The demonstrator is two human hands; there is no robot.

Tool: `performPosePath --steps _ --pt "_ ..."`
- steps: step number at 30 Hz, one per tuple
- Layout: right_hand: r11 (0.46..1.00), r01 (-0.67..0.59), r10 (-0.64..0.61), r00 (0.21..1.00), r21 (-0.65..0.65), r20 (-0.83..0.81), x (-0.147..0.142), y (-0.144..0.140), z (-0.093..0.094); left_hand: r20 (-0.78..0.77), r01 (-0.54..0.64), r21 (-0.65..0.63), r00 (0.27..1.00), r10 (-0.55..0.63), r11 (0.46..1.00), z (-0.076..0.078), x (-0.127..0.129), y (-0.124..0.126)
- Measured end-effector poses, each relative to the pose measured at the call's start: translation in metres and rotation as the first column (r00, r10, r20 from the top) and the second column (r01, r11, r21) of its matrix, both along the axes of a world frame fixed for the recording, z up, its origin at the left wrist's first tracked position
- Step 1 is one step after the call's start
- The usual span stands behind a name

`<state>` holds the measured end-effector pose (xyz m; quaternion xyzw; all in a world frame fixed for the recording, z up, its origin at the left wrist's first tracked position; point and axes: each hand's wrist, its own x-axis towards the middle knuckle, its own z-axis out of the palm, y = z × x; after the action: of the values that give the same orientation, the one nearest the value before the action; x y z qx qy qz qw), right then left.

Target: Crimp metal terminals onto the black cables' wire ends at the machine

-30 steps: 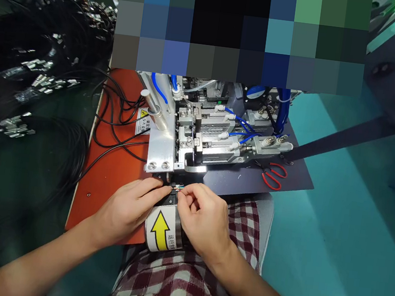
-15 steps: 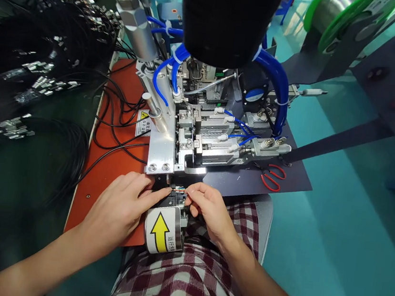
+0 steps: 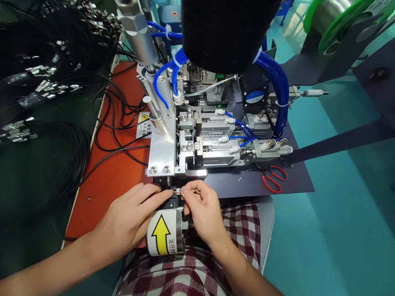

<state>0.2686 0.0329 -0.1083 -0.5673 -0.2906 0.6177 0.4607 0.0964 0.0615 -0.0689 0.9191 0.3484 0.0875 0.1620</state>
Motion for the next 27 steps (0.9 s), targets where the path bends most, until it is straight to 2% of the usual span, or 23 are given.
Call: performPosePath --steps 2,4,7,9,11,14,17,20,23,27 --pt "0.999 0.012 -0.017 0.995 0.049 0.097 -0.003 -0.003 0.000 0.008 0.009 0.008 1.000 -0.009 1.000 -0.003 -0.002 0.002" --pt "0.996 0.046 -0.055 0.993 0.080 0.108 -0.007 -0.005 -0.001 0.007 0.026 0.019 1.000 -0.026 0.999 -0.006 -0.003 0.002" --pt "0.997 0.075 -0.075 0.995 0.006 -0.071 -0.009 -0.005 -0.002 -0.042 0.035 0.030 0.999 -0.034 0.999 -0.009 -0.002 0.001" --pt "0.997 0.051 -0.062 0.979 -0.064 -0.195 -0.007 -0.004 -0.002 -0.082 0.031 0.047 0.996 -0.028 0.998 -0.008 0.000 0.000" --pt "0.996 0.013 -0.034 0.970 -0.089 -0.240 -0.005 -0.001 0.001 -0.095 0.034 0.073 0.995 -0.027 0.997 -0.007 0.002 -0.001" --pt "0.998 0.002 -0.014 0.984 -0.071 -0.176 -0.006 0.001 0.005 -0.080 0.031 0.084 0.996 -0.024 0.996 -0.006 0.004 -0.003" --pt "0.996 0.080 -0.083 0.992 -0.028 -0.098 -0.013 0.000 0.004 -0.055 0.014 0.081 0.998 -0.010 0.997 -0.005 0.005 -0.003" --pt "0.993 0.121 -0.121 0.986 -0.004 -0.112 -0.019 -0.003 -0.004 -0.015 -0.001 0.089 1.000 0.003 0.996 -0.006 0.006 -0.004" --pt "0.995 0.099 -0.098 0.985 -0.004 -0.144 -0.018 -0.003 -0.009 0.049 -0.027 0.063 0.999 0.024 0.998 -0.006 0.006 -0.001" --pt "0.998 0.062 -0.058 0.985 0.017 -0.161 -0.013 -0.002 -0.006 0.153 -0.080 0.012 0.985 0.077 0.997 -0.002 0.006 0.003"
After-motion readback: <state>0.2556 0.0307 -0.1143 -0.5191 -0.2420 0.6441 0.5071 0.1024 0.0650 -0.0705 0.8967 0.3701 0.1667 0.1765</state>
